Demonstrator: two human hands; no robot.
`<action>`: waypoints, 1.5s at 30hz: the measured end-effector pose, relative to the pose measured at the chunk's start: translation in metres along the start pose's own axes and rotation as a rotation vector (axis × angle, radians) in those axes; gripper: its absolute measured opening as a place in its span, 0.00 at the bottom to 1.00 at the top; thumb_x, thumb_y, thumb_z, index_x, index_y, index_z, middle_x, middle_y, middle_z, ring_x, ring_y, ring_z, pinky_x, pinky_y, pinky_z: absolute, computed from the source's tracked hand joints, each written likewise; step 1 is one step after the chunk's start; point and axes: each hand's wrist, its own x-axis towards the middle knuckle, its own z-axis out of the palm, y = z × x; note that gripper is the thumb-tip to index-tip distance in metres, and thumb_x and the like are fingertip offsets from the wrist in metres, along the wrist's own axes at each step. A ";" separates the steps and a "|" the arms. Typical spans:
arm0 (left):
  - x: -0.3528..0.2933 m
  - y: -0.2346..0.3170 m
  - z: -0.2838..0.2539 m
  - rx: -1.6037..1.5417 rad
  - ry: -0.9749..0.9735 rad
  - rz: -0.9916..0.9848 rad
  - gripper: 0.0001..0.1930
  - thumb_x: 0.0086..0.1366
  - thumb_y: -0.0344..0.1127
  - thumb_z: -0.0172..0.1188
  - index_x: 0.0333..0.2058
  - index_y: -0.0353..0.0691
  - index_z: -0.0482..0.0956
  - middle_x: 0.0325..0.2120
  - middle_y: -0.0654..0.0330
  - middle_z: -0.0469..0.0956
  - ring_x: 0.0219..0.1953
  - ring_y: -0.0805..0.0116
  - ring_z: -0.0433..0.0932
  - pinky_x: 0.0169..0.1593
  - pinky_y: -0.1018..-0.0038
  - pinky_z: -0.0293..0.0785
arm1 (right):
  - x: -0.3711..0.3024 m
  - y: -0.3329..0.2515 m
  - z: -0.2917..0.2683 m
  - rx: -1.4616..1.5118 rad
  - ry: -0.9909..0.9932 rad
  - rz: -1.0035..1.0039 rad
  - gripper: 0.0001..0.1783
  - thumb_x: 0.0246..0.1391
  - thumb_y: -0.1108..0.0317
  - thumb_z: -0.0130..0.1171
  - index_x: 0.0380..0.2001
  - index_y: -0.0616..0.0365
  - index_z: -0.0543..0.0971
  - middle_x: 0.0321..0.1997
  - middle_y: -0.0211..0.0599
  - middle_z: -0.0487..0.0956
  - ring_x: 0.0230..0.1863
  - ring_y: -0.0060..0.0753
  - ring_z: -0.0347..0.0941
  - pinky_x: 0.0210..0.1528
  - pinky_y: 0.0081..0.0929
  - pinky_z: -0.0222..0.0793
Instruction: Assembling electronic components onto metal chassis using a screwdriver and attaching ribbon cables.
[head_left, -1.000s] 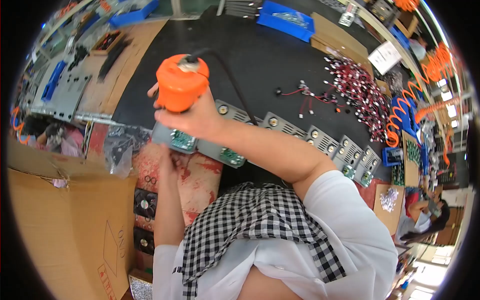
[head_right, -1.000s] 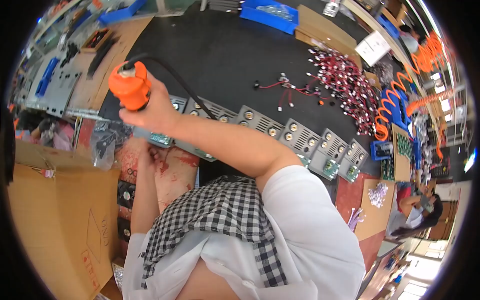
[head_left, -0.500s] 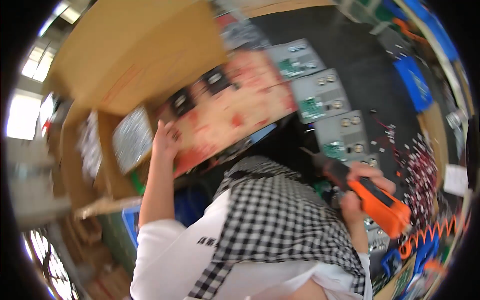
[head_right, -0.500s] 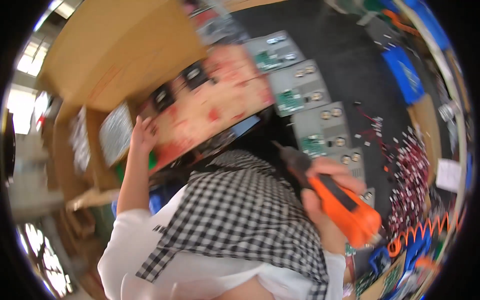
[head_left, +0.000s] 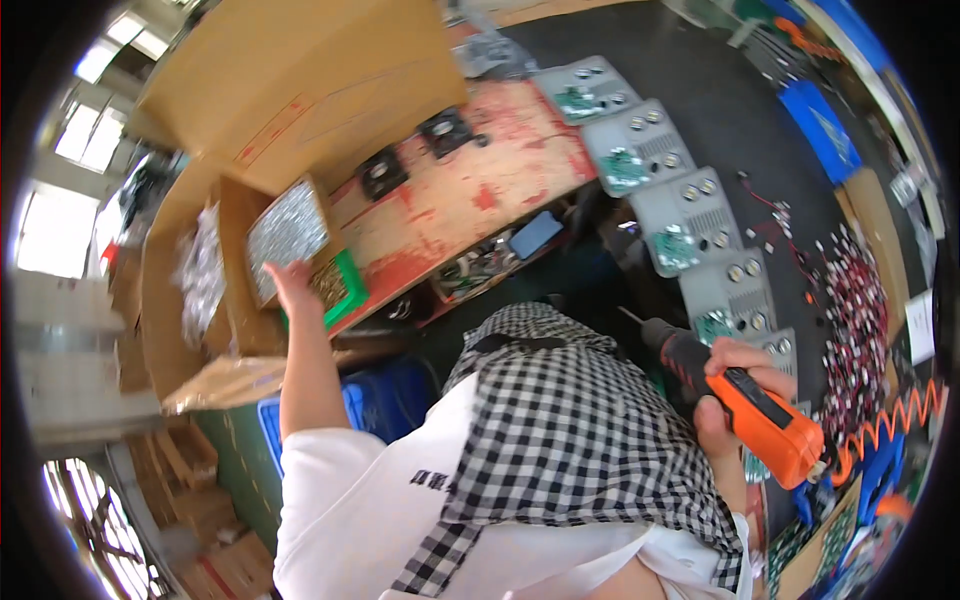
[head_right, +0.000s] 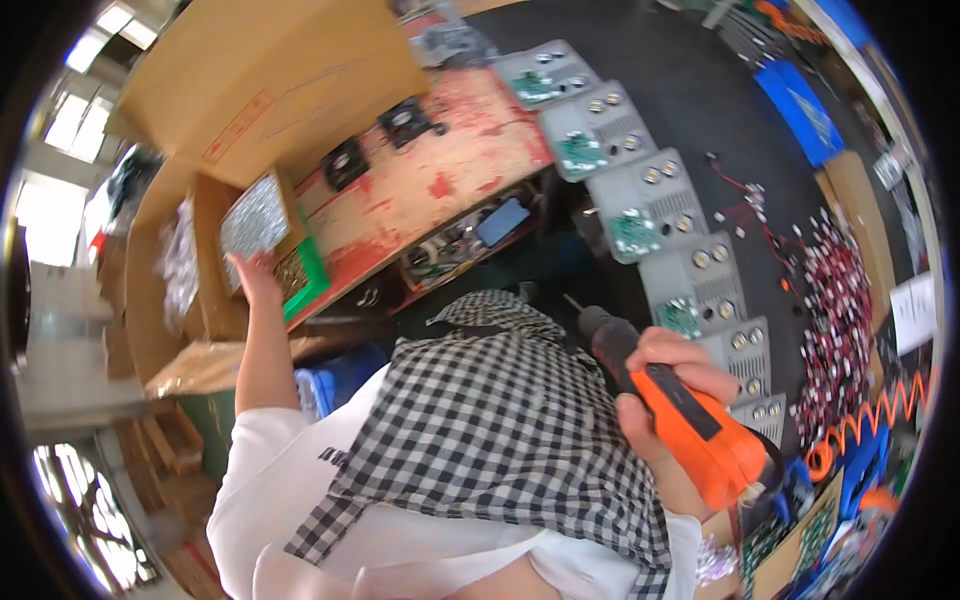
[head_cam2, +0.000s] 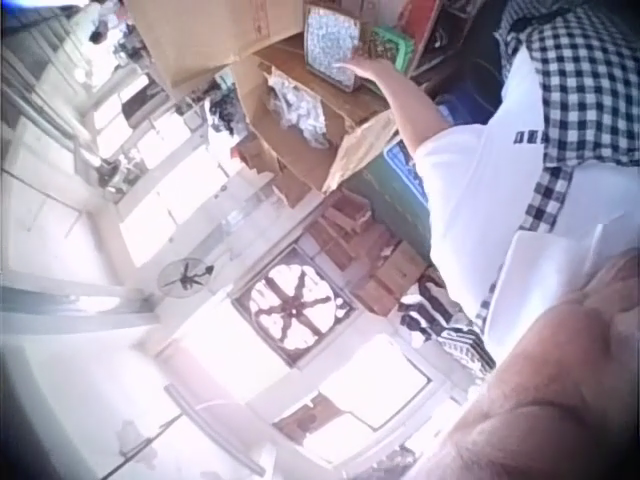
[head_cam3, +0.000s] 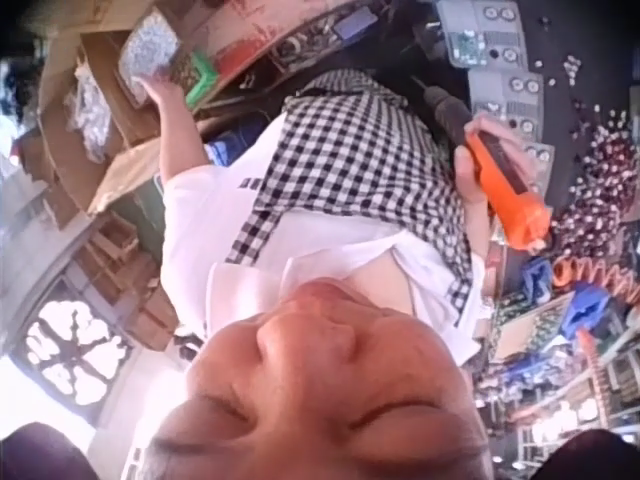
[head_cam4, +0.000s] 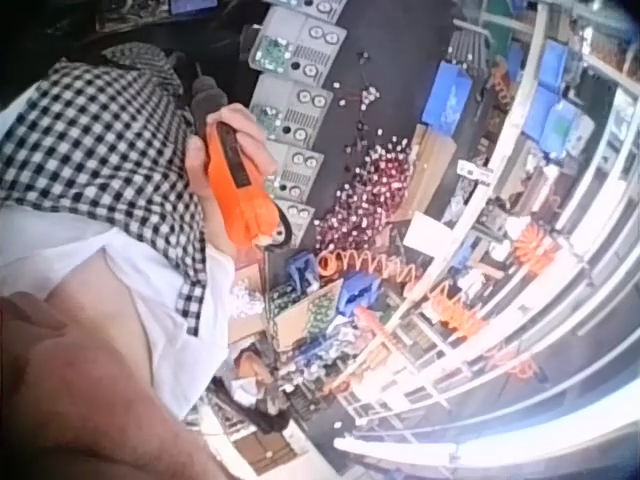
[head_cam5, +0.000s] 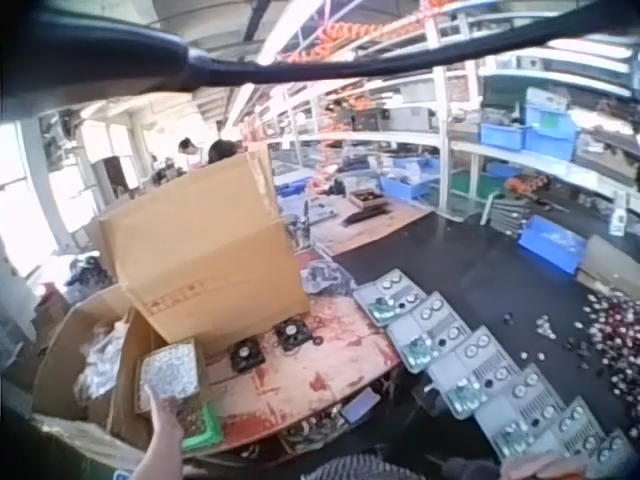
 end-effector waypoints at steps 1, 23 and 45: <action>-0.012 -0.004 0.033 0.095 0.122 0.021 0.34 0.51 0.65 0.44 0.26 0.32 0.74 0.26 0.53 0.73 0.35 0.64 0.68 0.44 0.69 0.59 | -0.001 -0.003 -0.006 -0.032 0.031 0.015 0.24 0.38 0.72 0.58 0.35 0.53 0.56 0.37 0.42 0.67 0.30 0.34 0.66 0.37 0.39 0.61; -0.097 -0.262 0.453 0.574 -1.611 0.260 0.09 0.54 0.28 0.52 0.17 0.33 0.67 0.16 0.62 0.66 0.21 0.74 0.62 0.27 0.80 0.60 | 0.035 0.070 -0.037 -0.806 1.588 0.058 0.18 0.45 0.76 0.52 0.41 0.64 0.63 0.40 0.47 0.70 0.36 0.34 0.69 0.39 0.29 0.67; -0.149 -0.238 0.432 0.581 -1.744 -0.017 0.10 0.56 0.31 0.53 0.19 0.34 0.68 0.16 0.66 0.66 0.20 0.81 0.61 0.26 0.84 0.58 | -0.336 -0.085 -0.063 -0.854 2.981 -0.273 0.33 0.34 0.59 0.65 0.43 0.63 0.64 0.40 0.40 0.70 0.34 0.38 0.70 0.39 0.36 0.69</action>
